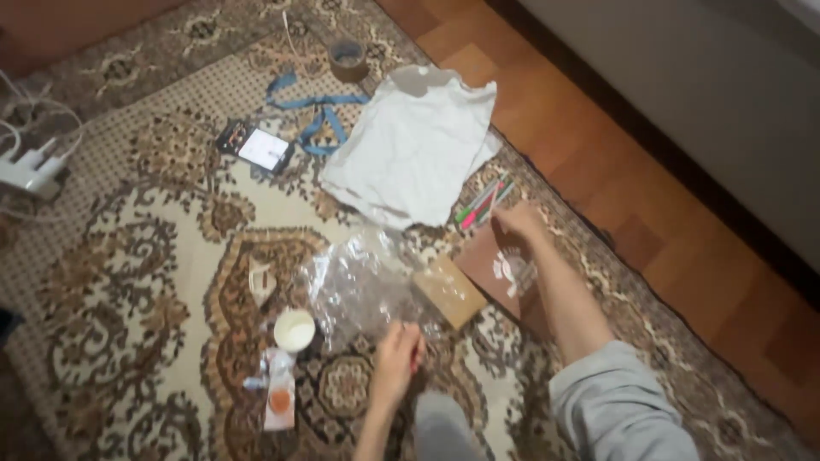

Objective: Wrapping a book in white paper and securing it with brown tape.

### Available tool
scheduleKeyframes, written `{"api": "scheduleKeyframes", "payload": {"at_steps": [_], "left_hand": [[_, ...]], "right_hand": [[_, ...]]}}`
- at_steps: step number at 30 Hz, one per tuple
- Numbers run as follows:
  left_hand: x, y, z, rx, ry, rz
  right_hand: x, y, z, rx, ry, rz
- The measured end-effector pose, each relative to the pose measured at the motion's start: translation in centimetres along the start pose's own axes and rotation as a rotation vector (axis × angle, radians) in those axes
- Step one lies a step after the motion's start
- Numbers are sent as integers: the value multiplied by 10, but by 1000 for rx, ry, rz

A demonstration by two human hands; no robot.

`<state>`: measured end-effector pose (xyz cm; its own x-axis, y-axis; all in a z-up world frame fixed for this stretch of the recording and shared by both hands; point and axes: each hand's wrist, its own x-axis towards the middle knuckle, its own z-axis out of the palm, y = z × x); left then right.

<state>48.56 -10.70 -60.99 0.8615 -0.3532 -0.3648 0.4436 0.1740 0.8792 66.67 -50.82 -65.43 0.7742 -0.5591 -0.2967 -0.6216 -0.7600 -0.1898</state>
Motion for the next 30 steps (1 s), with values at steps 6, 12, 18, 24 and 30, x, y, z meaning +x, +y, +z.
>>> {"api": "scheduleKeyframes", "payload": {"at_steps": [6,12,18,24,30], "left_hand": [[24,-8,-10,34,6,-48],[28,-3,-11,-32,4,-61],[35,2,-18,-115,60,-18],[40,101,-20,319,339,379],[-1,159,-17,458,449,465]], "right_hand": [[29,-76,5,-27,-182,234],[84,-34,66,197,54,338],[52,-62,9,869,310,-29],[-120,-181,-69,1210,-483,-471],[-263,-255,-38,1412,-974,-350]]}}
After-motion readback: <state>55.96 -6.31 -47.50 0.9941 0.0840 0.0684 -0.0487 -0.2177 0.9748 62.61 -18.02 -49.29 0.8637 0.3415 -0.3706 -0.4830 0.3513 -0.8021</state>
